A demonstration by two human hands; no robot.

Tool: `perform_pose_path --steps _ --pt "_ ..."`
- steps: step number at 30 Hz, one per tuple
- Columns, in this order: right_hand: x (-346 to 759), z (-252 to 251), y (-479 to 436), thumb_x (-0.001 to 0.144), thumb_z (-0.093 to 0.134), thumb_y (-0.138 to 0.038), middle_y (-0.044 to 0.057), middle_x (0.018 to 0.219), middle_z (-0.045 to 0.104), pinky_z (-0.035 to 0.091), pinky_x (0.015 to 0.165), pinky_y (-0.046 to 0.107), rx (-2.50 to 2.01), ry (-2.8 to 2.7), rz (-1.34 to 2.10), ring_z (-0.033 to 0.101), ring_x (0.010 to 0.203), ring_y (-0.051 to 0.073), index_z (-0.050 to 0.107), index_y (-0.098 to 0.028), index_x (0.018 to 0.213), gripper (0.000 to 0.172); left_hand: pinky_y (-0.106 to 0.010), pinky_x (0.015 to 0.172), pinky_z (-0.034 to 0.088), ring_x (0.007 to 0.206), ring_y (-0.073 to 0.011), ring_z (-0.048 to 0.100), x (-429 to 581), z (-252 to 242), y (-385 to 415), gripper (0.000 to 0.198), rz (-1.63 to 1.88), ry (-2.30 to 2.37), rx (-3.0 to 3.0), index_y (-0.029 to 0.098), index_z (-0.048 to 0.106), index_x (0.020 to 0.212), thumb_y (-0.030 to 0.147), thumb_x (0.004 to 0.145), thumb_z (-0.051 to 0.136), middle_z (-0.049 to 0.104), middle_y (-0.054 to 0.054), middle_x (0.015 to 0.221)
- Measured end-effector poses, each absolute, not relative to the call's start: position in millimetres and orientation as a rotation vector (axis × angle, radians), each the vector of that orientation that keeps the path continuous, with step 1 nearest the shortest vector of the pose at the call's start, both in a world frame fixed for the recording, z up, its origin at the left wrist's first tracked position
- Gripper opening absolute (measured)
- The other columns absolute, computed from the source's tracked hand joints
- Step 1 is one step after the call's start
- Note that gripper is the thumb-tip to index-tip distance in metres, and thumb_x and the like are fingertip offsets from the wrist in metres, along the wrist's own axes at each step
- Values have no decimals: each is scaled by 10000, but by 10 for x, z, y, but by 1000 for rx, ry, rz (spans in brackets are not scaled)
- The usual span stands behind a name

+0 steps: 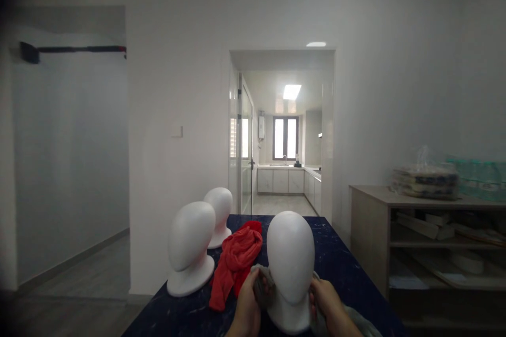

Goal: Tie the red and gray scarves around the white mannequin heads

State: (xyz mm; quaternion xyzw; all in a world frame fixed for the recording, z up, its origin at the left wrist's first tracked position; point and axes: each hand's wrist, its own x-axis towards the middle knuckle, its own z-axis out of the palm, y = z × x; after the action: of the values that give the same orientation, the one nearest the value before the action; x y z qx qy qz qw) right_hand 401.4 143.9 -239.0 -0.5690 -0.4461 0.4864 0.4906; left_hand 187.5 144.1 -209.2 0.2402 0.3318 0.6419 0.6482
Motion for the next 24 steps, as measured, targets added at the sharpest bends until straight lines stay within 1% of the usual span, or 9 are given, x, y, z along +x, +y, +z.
perform_pose_path --steps 1,3,5,9,14,16,19,21,24 --pt "3979 -2415 1404 769 529 -572 18 439 496 375 447 296 -1416 -1084 1024 478 410 169 463 -267 518 401 -264 543 474 530 -139 587 1916 -2153 1402 463 1420 746 623 185 667 721 623 703 816 644 -3 625" --pt "3930 -2423 1352 753 541 -535 78 574 678 477 575 356 -1482 -1119 724 669 629 275 585 -255 602 321 -292 566 481 553 -166 607 1959 -2200 1337 595 1328 730 827 175 698 751 742 623 823 669 -23 634" --pt "3908 -2397 1317 761 528 -521 110 755 787 516 701 381 -1555 -1190 587 734 860 346 671 -239 711 321 -315 579 473 553 -186 609 1958 -2200 1294 653 1271 734 1010 173 705 741 809 622 783 667 -30 609" --pt "3888 -2332 1261 788 490 -529 143 931 832 524 779 384 -1649 -1240 544 754 988 378 757 -229 827 404 -363 609 484 577 -235 628 1915 -2252 1278 676 1273 738 1136 176 709 656 847 710 654 664 -59 570" --pt "3819 -2243 1169 780 511 -513 124 892 838 533 811 403 -1626 -1233 563 754 1023 391 811 -263 868 400 -403 598 492 546 -252 606 1865 -2302 1280 634 1300 818 1265 204 675 565 789 776 553 651 -75 561" --pt "3787 -2190 1122 778 510 -515 120 885 837 535 812 413 -1626 -1238 549 755 1034 399 819 -277 871 401 -424 622 509 608 -279 628 1843 -2280 1258 573 1321 882 1347 228 676 565 742 784 547 661 -78 601" --pt "3752 -2108 1056 762 519 -505 118 898 840 538 797 410 -1637 -1245 540 760 1040 402 821 -296 860 380 -497 842 544 852 -359 678 1809 -2261 1226 462 1399 1039 1400 251 724 607 675 738 596 725 -116 752" --pt "3741 -2066 1025 745 532 -489 113 902 842 541 792 403 -1642 -1249 547 761 1044 398 819 -305 860 361 -508 1014 497 1008 -382 674 1788 -2255 1202 374 1467 1145 1396 256 771 673 606 720 648 760 -137 871" --pt "3739 -2036 1006 720 550 -478 117 927 844 545 797 402 -1644 -1253 547 761 1046 400 821 -300 863 354 -480 1065 484 1056 -372 677 1739 -2196 1140 294 1474 1155 1382 275 787 706 552 729 693 772 -135 914"
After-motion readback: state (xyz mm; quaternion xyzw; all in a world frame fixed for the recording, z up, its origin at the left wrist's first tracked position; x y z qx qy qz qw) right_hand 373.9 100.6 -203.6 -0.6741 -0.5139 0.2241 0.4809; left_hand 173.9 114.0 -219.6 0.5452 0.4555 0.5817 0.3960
